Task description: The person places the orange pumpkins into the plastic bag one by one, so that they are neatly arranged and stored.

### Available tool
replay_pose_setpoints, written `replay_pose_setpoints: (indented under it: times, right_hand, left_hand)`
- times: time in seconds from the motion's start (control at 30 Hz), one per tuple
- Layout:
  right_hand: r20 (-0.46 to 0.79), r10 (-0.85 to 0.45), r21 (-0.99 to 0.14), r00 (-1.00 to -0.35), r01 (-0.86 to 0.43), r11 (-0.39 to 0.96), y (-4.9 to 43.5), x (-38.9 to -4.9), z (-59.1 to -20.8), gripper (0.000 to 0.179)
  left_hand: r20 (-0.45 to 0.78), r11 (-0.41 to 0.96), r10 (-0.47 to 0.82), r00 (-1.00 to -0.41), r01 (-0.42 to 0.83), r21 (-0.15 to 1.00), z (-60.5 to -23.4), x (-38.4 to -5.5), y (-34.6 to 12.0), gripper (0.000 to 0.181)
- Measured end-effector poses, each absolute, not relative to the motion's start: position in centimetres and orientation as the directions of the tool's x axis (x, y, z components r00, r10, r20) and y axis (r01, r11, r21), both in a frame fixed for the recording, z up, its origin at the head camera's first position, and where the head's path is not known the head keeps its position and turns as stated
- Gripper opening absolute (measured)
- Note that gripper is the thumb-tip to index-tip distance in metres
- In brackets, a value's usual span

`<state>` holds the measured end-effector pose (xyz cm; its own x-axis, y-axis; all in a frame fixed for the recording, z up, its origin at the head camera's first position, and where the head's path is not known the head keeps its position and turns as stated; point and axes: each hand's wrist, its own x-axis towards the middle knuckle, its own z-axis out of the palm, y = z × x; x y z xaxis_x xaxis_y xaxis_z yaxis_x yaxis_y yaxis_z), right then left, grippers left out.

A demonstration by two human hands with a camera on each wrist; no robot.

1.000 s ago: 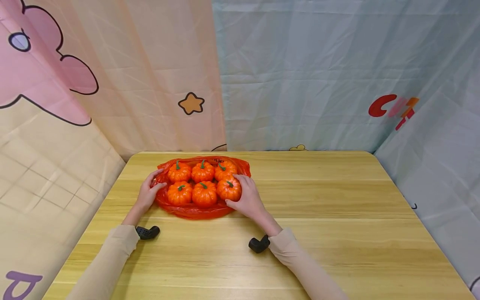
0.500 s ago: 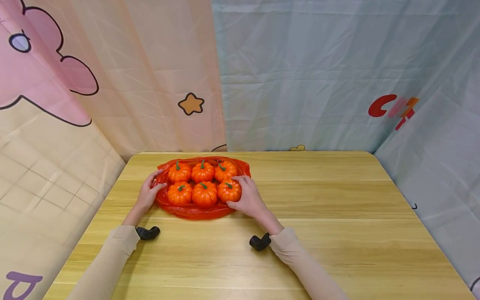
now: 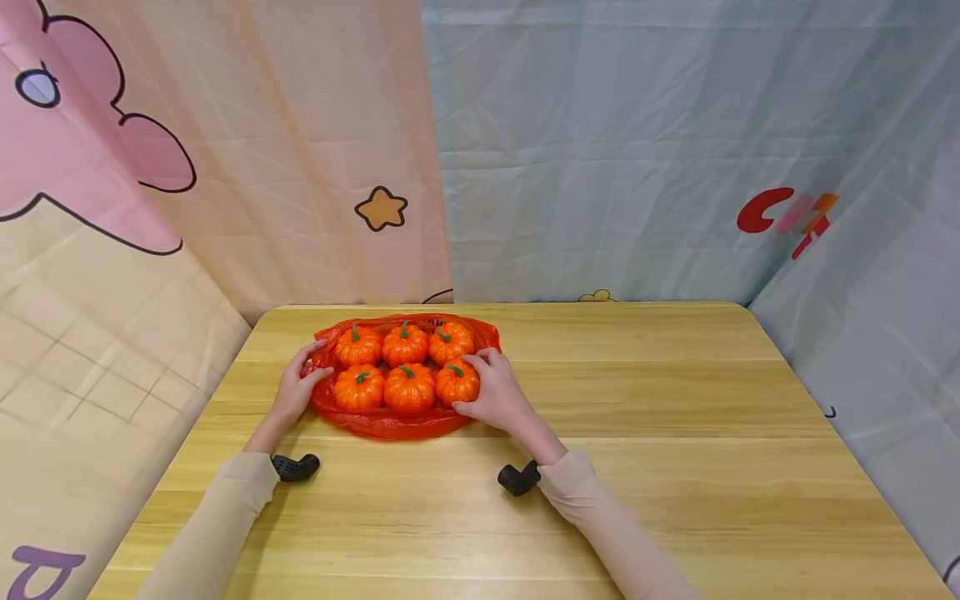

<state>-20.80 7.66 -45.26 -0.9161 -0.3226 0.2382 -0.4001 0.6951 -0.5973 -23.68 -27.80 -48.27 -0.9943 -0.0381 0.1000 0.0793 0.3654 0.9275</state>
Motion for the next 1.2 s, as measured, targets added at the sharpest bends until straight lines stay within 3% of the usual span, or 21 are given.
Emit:
replay_pose_setpoints:
  times: [0.47, 0.73, 1.03, 1.2]
  right_hand:
    - [0.199, -0.337, -0.632, -0.920, -0.383, 0.674, 7.9, -20.7, -44.8, 0.071]
    - [0.253, -0.352, -0.631, -0.901, -0.430, 0.646, 9.8, -21.1, -44.4, 0.057]
    - [0.231, -0.353, -0.624, -0.907, -0.416, 0.662, 9.8, -21.0, -44.5, 0.055]
    - [0.294, -0.368, -0.624, -0.882, -0.469, 0.625, 10.5, -21.0, -44.7, 0.056]
  left_hand:
    - [0.069, 0.342, -0.026, -0.997, 0.056, 0.938, -46.7, -22.8, -27.3, 0.053]
    - [0.092, 0.352, -0.037, -0.995, 0.073, 0.933, -48.2, -23.5, -27.8, 0.053]
    - [0.111, 0.370, -0.026, -0.993, 0.094, 0.924, -48.5, -23.7, -28.0, 0.053]
    - [0.094, 0.351, 0.008, -0.996, 0.091, 0.932, -47.6, -23.3, -27.6, 0.053]
